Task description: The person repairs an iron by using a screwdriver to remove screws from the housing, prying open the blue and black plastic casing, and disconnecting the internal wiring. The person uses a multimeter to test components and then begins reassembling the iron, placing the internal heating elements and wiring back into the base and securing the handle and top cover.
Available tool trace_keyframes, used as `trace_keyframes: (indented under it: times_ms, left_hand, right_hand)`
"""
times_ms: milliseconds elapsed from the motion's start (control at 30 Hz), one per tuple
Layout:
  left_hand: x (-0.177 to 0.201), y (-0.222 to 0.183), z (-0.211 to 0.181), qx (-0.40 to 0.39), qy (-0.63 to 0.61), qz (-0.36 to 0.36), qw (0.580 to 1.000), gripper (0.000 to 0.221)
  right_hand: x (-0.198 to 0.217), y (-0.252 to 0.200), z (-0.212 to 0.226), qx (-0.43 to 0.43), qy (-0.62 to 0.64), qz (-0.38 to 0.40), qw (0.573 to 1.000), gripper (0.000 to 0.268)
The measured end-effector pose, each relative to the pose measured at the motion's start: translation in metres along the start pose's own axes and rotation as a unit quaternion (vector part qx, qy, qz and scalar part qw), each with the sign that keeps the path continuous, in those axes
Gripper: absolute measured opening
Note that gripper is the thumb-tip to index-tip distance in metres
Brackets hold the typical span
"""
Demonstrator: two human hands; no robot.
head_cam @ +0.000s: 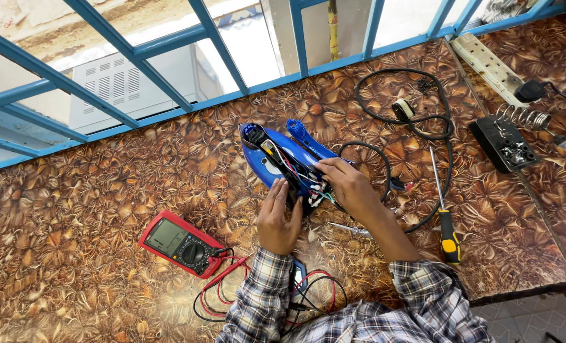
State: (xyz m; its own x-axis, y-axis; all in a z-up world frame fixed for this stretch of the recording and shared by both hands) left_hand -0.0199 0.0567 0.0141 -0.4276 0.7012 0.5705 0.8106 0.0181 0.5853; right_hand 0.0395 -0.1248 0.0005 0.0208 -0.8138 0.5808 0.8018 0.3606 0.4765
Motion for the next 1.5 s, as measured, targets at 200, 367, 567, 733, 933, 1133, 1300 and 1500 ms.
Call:
trace_keyframes:
  times_ms: [200,367,567,733,933,1133,1300,1500]
  left_hand:
    - [0.01,0.005,-0.005,0.006,-0.012,0.012,1.0,0.039]
    - [0.018,0.002,-0.011,0.05,-0.064,-0.009,0.997,0.042]
    - [0.005,-0.018,-0.003,0.053,-0.067,-0.003,0.996,0.061]
    - [-0.001,-0.053,0.027,0.251,-0.16,-0.054,0.953,0.064]
    - [-0.029,-0.089,0.061,0.369,-0.236,-0.055,0.897,0.052]
    - [-0.02,-0.074,0.048,0.364,-0.196,-0.038,0.91,0.029]
    - [-0.016,-0.067,0.032,0.366,-0.191,-0.035,0.91,0.02]
    - [-0.023,-0.074,0.049,0.356,-0.193,-0.015,0.914,0.022]
  right_hand:
    - [-0.007,-0.003,0.001,-0.013,0.0,-0.005,1.0,0.028]
    - [0.006,0.001,0.014,-0.06,0.053,-0.018,0.997,0.029]
    - [0.004,-0.009,0.017,-0.123,0.039,0.018,0.991,0.039]
    - [-0.005,-0.023,-0.008,-0.156,0.031,0.028,0.987,0.039]
    - [-0.011,-0.022,-0.011,-0.199,0.044,0.022,0.979,0.036]
    - [-0.01,-0.019,-0.005,-0.203,0.066,0.018,0.977,0.035]
    - [-0.01,-0.022,-0.008,-0.204,0.081,0.013,0.976,0.034]
    - [-0.014,-0.03,-0.026,-0.208,0.081,0.016,0.975,0.033]
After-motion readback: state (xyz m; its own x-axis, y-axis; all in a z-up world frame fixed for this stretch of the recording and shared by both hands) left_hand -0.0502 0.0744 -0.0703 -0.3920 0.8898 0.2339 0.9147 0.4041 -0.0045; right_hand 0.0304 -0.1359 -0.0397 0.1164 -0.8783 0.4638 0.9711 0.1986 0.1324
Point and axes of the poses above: each hand's wrist, its own y-axis towards the middle knuckle, its own x-axis out of the back of the hand, z = x × y, the point moved 7 cm from there along y, towards the middle knuckle
